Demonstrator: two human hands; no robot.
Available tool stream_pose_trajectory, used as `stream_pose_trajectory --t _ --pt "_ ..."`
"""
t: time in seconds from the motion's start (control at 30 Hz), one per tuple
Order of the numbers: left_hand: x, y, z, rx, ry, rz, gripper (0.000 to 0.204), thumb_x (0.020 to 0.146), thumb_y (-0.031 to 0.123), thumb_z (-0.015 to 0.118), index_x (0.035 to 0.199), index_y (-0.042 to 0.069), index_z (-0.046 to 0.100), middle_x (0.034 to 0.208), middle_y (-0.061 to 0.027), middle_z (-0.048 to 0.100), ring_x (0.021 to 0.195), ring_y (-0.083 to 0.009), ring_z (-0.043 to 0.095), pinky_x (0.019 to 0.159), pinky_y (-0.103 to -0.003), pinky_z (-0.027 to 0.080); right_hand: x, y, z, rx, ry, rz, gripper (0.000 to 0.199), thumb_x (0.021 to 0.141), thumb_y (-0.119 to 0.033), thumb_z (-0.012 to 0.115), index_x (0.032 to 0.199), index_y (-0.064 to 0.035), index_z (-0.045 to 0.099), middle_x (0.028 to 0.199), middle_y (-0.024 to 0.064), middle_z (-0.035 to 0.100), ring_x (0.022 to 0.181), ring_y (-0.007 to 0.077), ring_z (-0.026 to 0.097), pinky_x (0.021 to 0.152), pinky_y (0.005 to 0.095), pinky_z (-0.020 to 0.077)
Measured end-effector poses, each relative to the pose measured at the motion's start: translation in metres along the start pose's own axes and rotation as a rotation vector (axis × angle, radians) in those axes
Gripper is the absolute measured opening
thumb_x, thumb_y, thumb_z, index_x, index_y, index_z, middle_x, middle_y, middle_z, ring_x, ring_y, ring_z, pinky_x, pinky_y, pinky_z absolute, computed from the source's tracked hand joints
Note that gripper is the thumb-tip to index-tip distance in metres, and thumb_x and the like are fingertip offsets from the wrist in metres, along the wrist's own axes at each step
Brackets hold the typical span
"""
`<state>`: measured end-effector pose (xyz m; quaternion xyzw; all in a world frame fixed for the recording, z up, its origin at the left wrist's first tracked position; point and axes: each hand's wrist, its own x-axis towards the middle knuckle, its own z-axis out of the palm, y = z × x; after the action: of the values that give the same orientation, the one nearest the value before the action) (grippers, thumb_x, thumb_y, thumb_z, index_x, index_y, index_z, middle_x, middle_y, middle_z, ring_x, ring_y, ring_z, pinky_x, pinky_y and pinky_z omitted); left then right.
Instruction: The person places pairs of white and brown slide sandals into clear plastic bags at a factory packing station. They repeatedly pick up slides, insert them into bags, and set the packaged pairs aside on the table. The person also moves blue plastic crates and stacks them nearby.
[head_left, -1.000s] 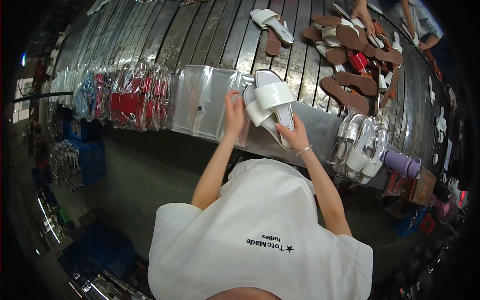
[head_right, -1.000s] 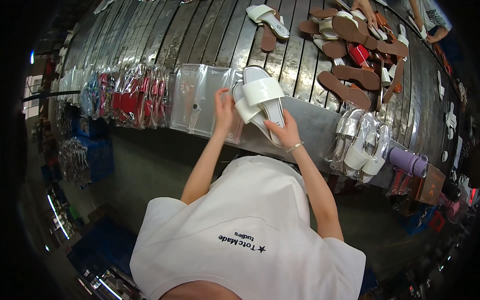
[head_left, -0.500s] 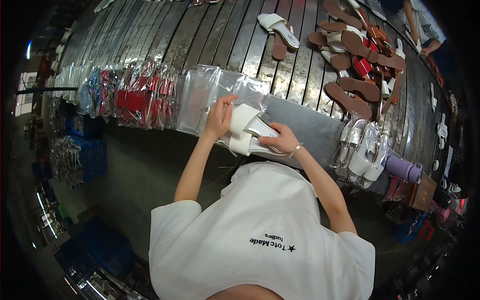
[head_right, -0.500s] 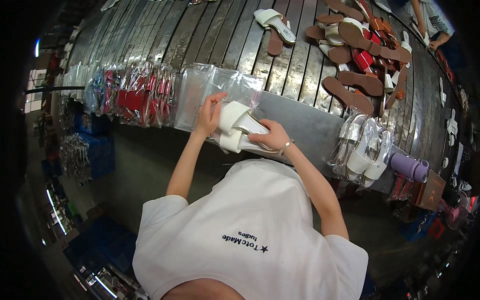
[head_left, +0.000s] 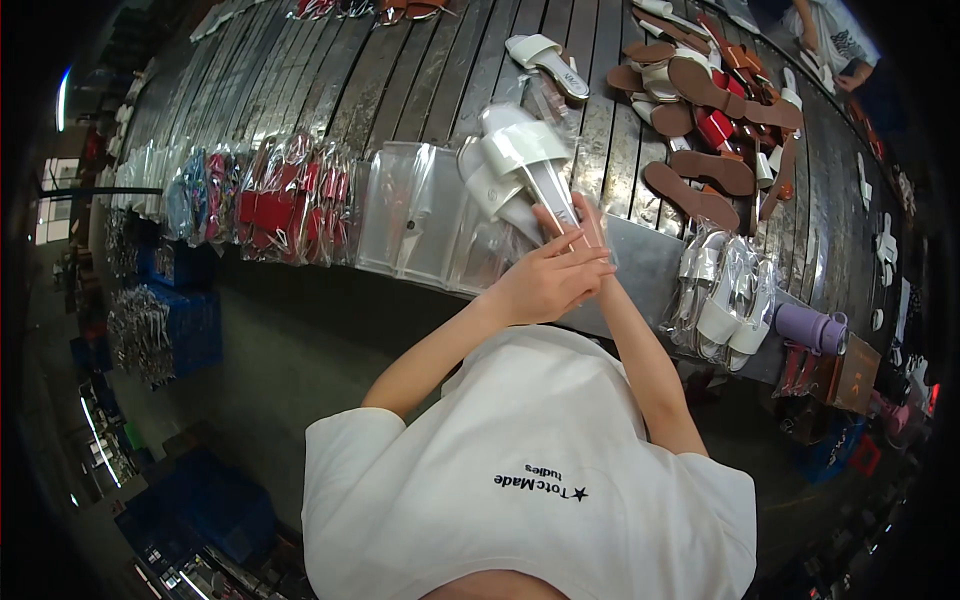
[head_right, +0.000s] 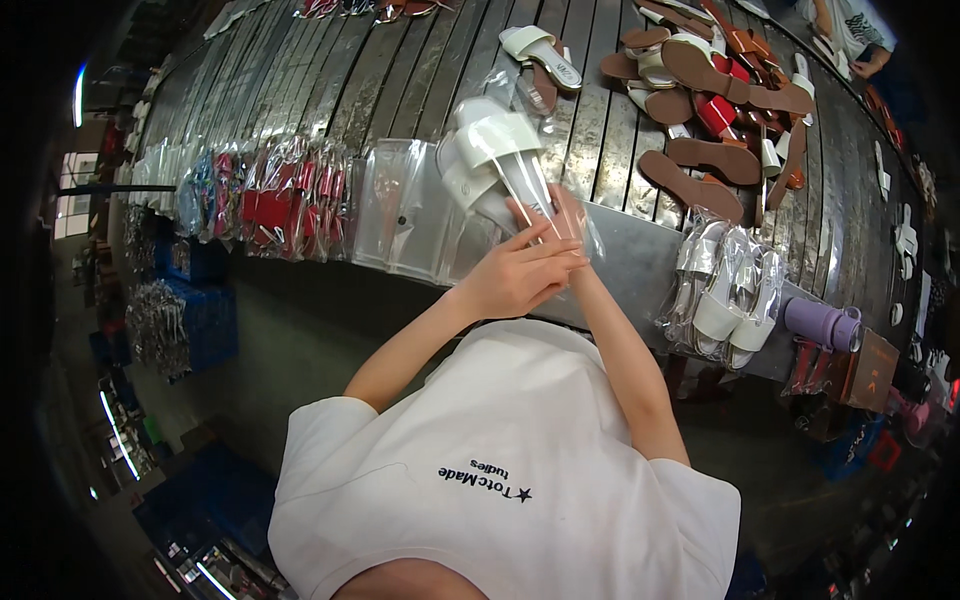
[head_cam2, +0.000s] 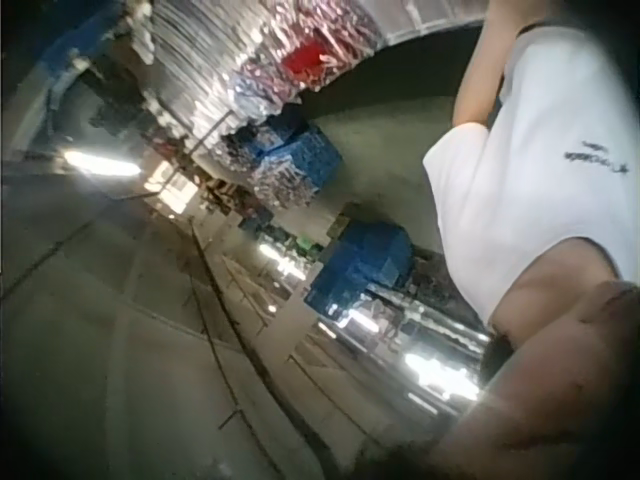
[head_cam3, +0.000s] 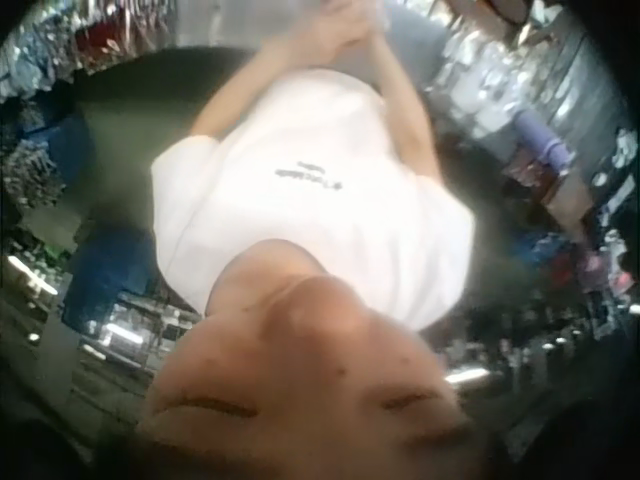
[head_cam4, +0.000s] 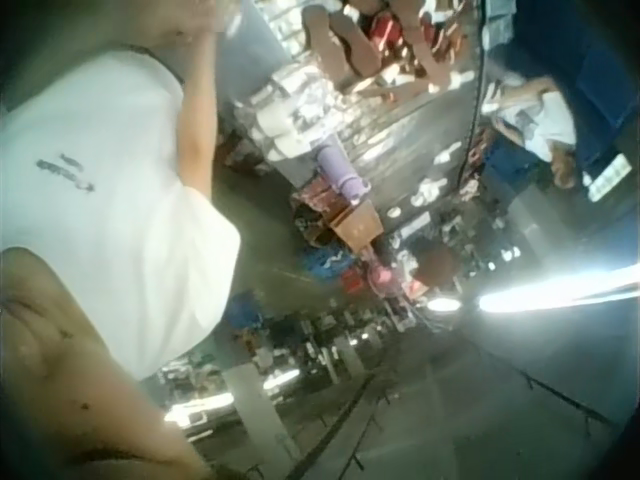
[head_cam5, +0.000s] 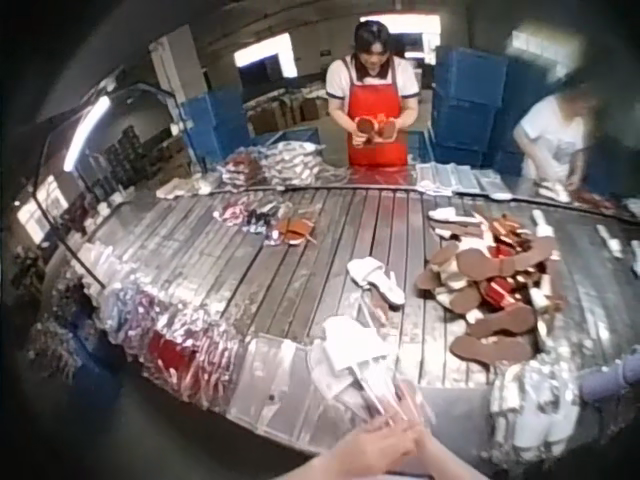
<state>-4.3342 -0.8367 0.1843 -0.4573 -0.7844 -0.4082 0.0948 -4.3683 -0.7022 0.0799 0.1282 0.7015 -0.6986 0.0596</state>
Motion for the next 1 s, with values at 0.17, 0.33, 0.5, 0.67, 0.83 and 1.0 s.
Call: stream_pose_trajectory --t 0.17,0.33,0.5,0.67,0.83,1.0 --pt "-0.006 -0.005 0.032 -0.229 0.359 -0.729 0.070 0.071 0.016 0.077 0.126 -0.004 0.038 0.119 -0.0158 0.053 0.113 -0.0282 0.051 0.102 -0.040 0.033 -0.024 -0.092 -0.020 0.248 0.332 -0.153 0.029 0.078 -0.021 0.073 0.089 -0.0013 0.055 0.082 0.0051 0.061 0.072 0.0088 0.053 0.064 0.0249 0.0440" --pt "-0.013 -0.017 0.055 -1.053 -0.379 -0.907 0.089 0.074 0.009 0.072 0.139 0.003 0.012 0.130 -0.0154 0.043 0.113 -0.0254 0.052 0.091 -0.032 0.045 -0.021 -0.088 -0.033 0.340 0.477 -0.146 0.033 0.079 -0.026 0.074 0.090 -0.0023 0.054 0.083 0.0019 0.060 0.072 0.0069 0.052 0.064 0.0237 0.0435" --pt "-0.031 -0.034 0.087 -1.375 0.244 -0.962 0.051 0.084 -0.001 0.059 0.128 0.002 0.033 0.121 -0.0153 0.052 0.108 -0.0234 0.056 0.086 -0.032 0.050 -0.026 -0.010 -0.046 0.205 0.427 -0.022 0.032 0.078 -0.020 0.074 0.098 -0.0023 0.056 0.084 0.0015 0.061 0.072 0.0082 0.056 0.064 0.0247 0.0452" --pt "-0.073 -0.045 0.112 -1.522 0.200 -1.227 0.032 0.088 -0.005 0.050 0.118 -0.005 0.038 0.116 -0.0204 0.055 0.102 -0.0261 0.061 0.080 -0.029 0.052 -0.052 0.073 -0.104 -0.759 0.297 -0.020 0.092 0.056 -0.020 0.085 0.131 -0.0008 0.035 0.121 0.0208 0.049 0.107 0.0317 0.051 0.094 0.0373 0.0409" --pt "-0.052 -0.045 0.133 -0.898 0.313 -1.347 0.040 0.083 0.007 0.065 0.115 -0.004 0.044 0.096 -0.0140 0.064 0.085 -0.0156 0.063 0.070 -0.025 0.051 -0.034 0.066 -0.101 -0.547 0.293 -0.143 0.082 0.060 -0.015 0.079 0.130 -0.0057 0.038 0.136 0.0185 0.036 0.128 0.0382 0.028 0.102 0.0433 0.0315" --pt "-0.080 -0.050 0.133 -0.904 0.296 -1.344 0.018 0.088 0.008 0.051 0.094 -0.006 0.060 0.088 -0.0122 0.066 0.072 -0.0151 0.063 0.062 -0.027 0.050 -0.065 0.030 -0.068 -1.105 0.096 -0.329 0.033 0.068 -0.030 0.074 0.094 -0.0124 0.063 0.121 0.0089 0.052 0.114 0.0330 0.042 0.094 0.0508 0.0306"
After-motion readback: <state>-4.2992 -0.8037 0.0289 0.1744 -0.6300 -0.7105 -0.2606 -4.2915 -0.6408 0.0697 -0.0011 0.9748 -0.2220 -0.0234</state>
